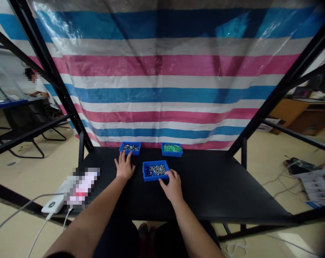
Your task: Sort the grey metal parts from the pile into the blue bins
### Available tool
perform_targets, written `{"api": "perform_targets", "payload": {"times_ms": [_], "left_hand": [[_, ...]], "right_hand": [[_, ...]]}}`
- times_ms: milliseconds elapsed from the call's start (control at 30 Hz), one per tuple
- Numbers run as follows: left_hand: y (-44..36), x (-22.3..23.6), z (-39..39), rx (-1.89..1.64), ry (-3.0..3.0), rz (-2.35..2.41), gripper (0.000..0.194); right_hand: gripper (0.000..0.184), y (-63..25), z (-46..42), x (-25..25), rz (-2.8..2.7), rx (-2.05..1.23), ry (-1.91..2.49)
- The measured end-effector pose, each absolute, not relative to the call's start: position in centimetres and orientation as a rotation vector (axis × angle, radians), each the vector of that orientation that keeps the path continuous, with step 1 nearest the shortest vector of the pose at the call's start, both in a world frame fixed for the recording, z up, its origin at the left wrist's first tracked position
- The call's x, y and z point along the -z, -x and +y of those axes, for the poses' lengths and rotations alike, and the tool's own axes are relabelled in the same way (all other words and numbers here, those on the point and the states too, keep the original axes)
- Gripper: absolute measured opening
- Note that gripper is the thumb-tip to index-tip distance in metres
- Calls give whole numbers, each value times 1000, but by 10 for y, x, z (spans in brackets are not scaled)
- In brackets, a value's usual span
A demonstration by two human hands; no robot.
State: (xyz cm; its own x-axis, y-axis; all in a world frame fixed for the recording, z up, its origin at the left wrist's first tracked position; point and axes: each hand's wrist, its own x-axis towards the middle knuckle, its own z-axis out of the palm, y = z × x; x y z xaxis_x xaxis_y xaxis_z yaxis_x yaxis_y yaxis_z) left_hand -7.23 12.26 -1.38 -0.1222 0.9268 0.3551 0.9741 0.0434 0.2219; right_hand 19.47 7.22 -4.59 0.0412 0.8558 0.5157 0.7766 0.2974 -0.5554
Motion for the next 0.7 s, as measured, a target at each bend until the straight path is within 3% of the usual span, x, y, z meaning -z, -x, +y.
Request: {"api": "perform_targets", "payload": {"times_ms": [233,567,700], "left_hand": [[71,9,148,532,2010,-2240,67],[79,17,113,734,2200,-2041,34],[87,22,94,894,2290,-1995,29]], "right_hand": [[13,-193,79,45,-1606,-163,1524],[11,-193,77,46,-1579,-232,1535],[10,-194,76,44,-1536,-293,1505]]}}
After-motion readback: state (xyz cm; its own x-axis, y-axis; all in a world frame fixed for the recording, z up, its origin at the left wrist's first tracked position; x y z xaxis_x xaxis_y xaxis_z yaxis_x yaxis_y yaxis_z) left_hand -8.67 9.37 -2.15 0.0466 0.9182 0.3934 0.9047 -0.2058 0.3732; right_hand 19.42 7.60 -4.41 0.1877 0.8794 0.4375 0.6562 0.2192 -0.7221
